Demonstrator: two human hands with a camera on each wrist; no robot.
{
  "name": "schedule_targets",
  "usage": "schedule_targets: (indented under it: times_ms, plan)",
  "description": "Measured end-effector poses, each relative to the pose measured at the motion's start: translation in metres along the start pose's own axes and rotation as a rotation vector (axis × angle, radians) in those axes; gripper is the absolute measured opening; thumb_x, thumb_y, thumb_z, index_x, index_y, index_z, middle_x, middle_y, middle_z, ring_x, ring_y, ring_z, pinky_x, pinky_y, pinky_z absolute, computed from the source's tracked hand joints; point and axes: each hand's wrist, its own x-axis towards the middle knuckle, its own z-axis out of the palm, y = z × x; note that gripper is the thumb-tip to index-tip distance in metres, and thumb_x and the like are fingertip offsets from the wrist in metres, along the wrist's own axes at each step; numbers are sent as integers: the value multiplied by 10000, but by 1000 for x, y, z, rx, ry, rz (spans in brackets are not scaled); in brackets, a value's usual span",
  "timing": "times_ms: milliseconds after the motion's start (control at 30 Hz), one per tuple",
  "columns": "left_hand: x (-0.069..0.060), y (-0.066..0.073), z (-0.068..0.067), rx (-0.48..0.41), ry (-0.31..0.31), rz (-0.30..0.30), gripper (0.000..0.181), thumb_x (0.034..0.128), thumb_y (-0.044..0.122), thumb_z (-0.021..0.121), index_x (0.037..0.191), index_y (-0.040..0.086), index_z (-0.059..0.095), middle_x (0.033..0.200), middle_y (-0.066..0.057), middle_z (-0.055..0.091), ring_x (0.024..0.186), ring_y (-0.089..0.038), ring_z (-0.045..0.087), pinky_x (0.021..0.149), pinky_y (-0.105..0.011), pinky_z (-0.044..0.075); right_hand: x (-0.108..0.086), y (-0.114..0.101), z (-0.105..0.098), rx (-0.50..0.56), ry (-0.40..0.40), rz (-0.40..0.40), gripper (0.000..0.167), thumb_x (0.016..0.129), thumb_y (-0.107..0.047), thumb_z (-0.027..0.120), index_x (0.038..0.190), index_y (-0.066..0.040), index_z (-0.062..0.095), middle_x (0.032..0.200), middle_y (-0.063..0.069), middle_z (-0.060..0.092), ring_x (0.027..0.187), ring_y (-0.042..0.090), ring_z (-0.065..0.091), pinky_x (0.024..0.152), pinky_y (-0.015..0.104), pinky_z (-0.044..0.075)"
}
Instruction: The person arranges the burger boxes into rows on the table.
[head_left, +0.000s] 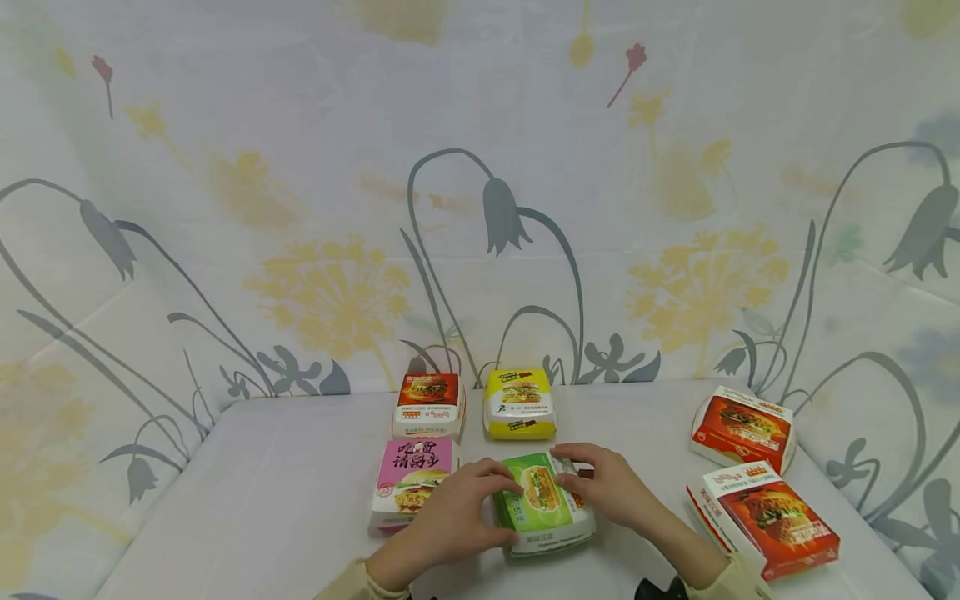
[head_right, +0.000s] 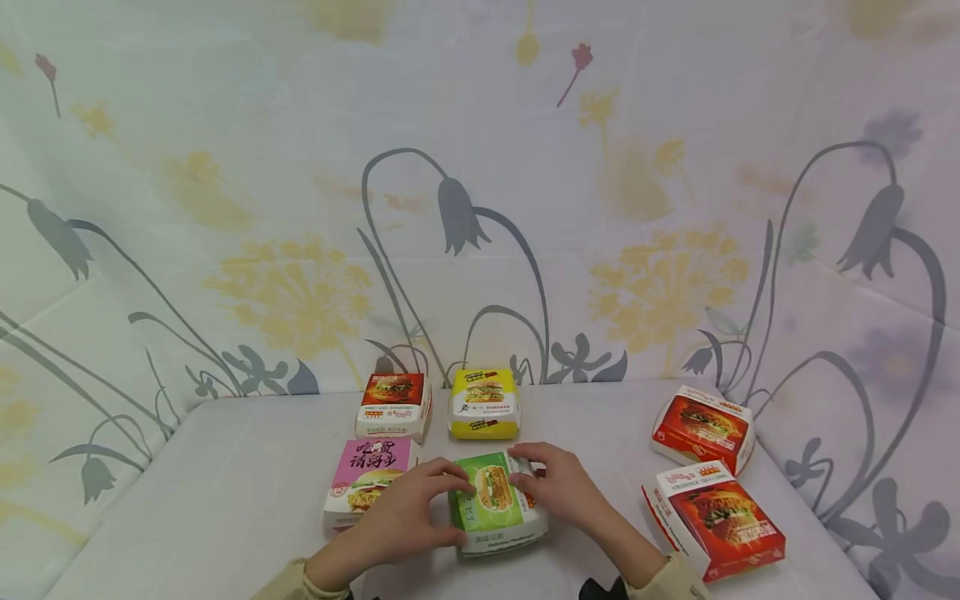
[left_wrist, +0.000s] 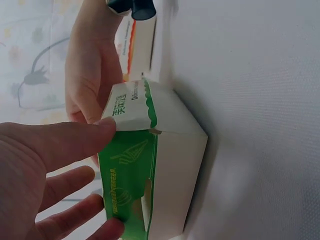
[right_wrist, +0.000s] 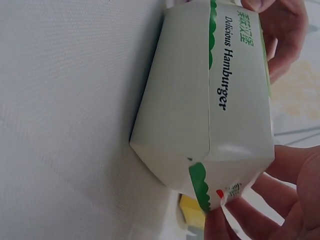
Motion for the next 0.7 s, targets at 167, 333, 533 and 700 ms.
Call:
schedule_targets:
  times_ms: [167,333,533,700]
  plan:
    - [0,0,0,0,1,-17,413,745,353,873,1120,266,722,1194,126,608,1109,-94,577,937,-331,494,-2,6,-3,-3,-11,-33,366,900,-173,745,1245,-71,681,1309,116,619,1232,349,555,916,406,537]
    - [-1,-3,-2,-63,-4,-56,412,753,281,873,1133,262,716,1186,152,611,1088,-77,593,917,-330,506,-4,7,-6,-22,-5,-4,365,880,-201,766,1226,-109,693,1231,54,639,1121,278,598,897,411,545]
    - [-2,-5,-4,-136,20,-62,364,759,177,862,1091,239,726,1120,158,632,959,-51,618,804,-260,515,-6,9,-8,-81,-25,-9,394,858,-237,784,1232,-146,700,1124,22,616,1088,262,583,927,503,512]
    - [-3,-5,-5,-144,41,-46,334,770,139,852,1073,219,739,1117,139,658,931,-37,632,795,-250,516,-9,11,-10,-84,-48,-36,417,862,-278,777,1251,-155,688,1148,41,603,1161,330,559,970,565,467]
